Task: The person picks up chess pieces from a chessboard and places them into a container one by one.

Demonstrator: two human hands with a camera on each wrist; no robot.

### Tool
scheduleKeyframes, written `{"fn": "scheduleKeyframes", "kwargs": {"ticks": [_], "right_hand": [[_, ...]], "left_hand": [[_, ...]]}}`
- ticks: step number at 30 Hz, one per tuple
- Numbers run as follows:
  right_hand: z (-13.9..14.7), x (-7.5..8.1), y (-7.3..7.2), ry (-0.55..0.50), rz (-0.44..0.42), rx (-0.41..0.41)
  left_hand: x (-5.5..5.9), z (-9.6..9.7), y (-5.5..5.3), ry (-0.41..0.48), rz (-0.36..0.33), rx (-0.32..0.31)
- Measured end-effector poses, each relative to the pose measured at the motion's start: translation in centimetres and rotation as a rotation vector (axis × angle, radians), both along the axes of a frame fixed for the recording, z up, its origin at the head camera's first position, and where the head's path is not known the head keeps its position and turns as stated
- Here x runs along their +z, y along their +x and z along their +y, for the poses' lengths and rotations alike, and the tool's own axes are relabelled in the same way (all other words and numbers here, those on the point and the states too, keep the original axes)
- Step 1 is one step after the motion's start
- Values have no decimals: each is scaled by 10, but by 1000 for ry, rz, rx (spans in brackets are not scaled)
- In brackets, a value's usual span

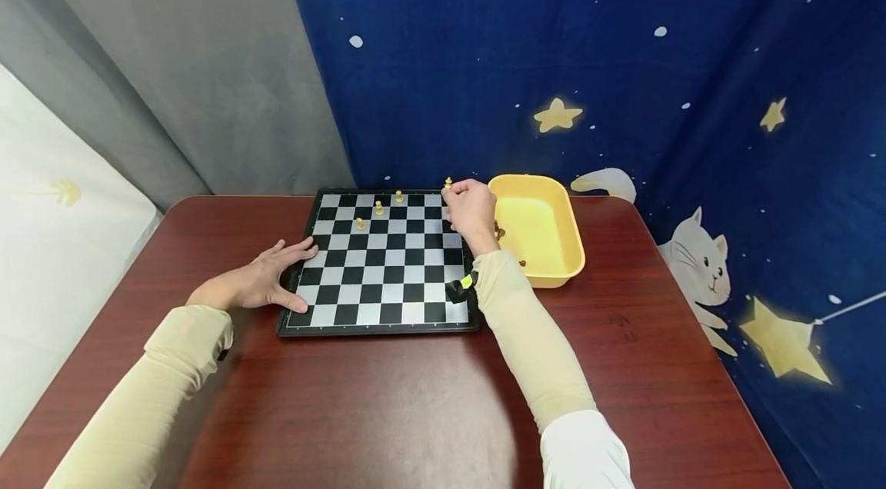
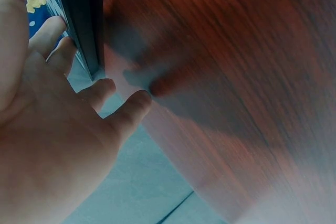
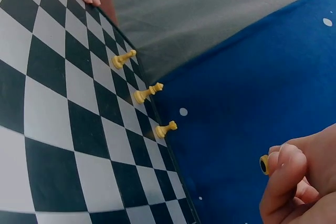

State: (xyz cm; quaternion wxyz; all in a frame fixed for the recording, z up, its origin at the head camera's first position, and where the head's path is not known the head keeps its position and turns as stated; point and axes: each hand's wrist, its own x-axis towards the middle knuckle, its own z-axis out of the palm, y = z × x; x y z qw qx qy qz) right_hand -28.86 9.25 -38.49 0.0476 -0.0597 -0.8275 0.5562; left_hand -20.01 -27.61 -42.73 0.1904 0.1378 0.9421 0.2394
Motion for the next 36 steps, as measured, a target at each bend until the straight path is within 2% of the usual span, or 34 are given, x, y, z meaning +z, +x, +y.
{"fn": "scheduleKeyframes", "kwargs": {"ticks": [6,19,27,36], "right_hand": [[11,5,0,-12,3,4],[35,20,2,120,-2,43],[52,22,6,141,0,71],[76,20,8,165,8,55]], "left_hand": [[0,0,0,5,-5,2],[1,-1,-1,8,-12,3],[0,0,-2,11,-20,6],[-1,0,-2,23,5,-21]]}}
